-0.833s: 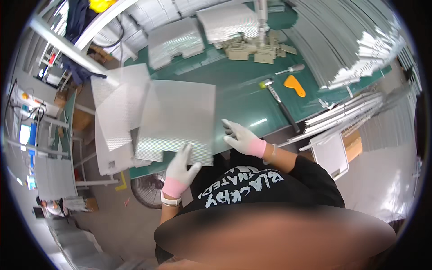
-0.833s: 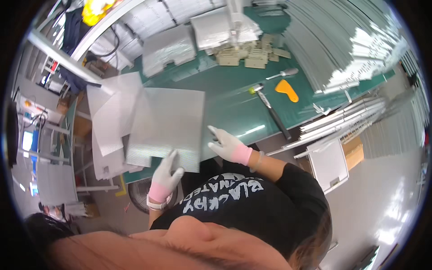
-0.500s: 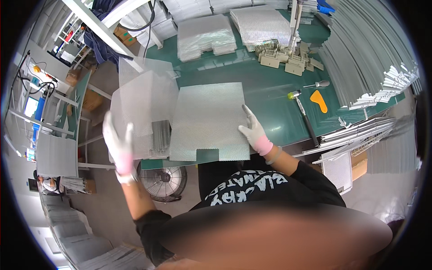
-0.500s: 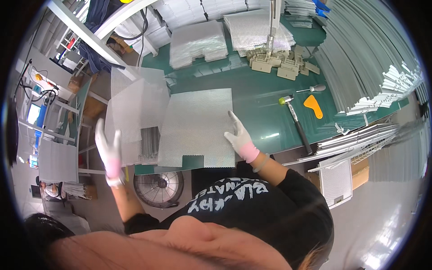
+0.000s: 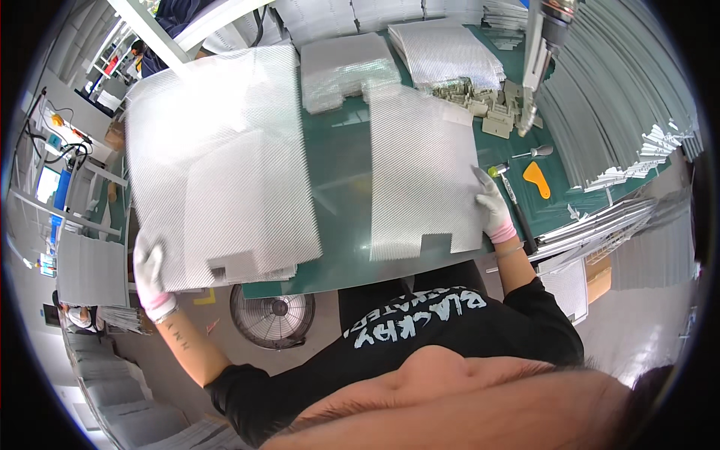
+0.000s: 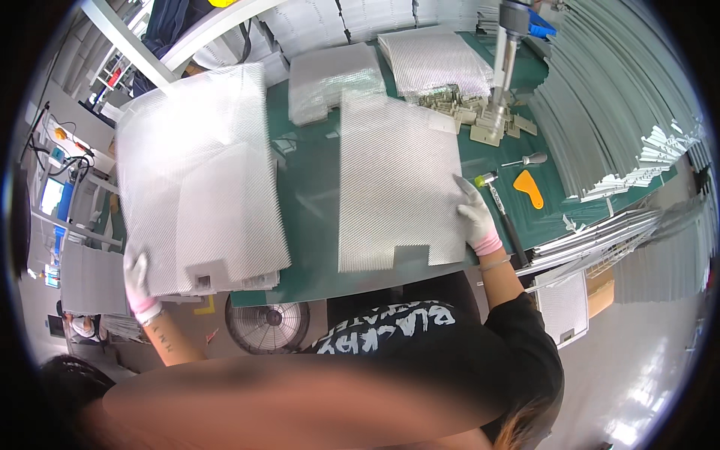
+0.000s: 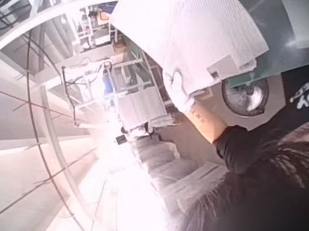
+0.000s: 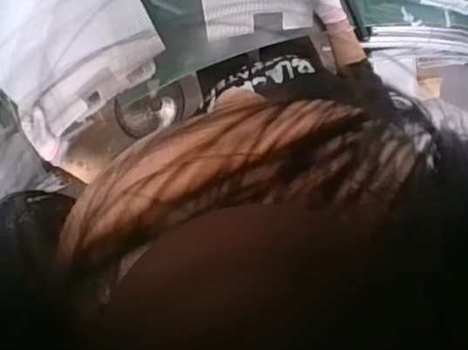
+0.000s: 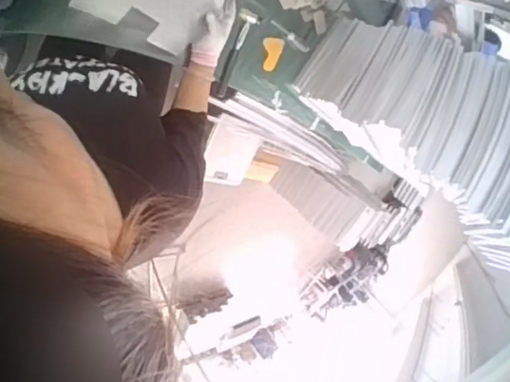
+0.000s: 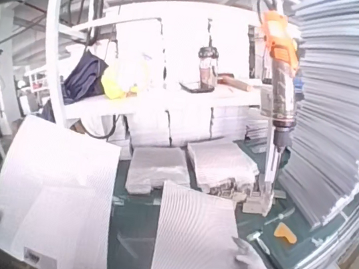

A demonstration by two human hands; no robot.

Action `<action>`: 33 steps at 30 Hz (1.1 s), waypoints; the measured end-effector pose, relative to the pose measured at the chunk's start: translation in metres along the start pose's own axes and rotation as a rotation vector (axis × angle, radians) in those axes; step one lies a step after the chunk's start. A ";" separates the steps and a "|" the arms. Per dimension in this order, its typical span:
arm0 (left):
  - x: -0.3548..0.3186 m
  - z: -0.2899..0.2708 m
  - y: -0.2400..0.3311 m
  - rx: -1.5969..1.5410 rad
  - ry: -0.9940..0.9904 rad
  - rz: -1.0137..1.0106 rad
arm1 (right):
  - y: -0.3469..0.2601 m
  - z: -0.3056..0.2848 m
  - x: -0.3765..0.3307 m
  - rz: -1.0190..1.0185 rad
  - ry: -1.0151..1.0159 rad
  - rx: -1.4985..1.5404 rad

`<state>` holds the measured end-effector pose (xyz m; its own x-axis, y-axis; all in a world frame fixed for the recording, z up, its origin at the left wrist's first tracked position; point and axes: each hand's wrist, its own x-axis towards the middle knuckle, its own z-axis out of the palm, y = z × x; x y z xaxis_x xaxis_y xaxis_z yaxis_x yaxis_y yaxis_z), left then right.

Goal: Assembling air filter components by inserting mesh into frames and securing them with brackets and an electric screwdriver.

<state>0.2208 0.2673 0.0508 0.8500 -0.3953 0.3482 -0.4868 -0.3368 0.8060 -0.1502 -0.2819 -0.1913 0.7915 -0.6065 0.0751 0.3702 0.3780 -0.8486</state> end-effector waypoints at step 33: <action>-0.130 0.265 0.023 0.271 0.046 0.691 | 0.034 0.162 0.378 0.017 0.376 -2.091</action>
<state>0.0457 0.0846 -0.1026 0.3364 -0.5595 0.7575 -0.9412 -0.2257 0.2513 0.2400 -0.3847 -0.1066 0.5788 -0.7891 0.2058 -0.7987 -0.5995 -0.0523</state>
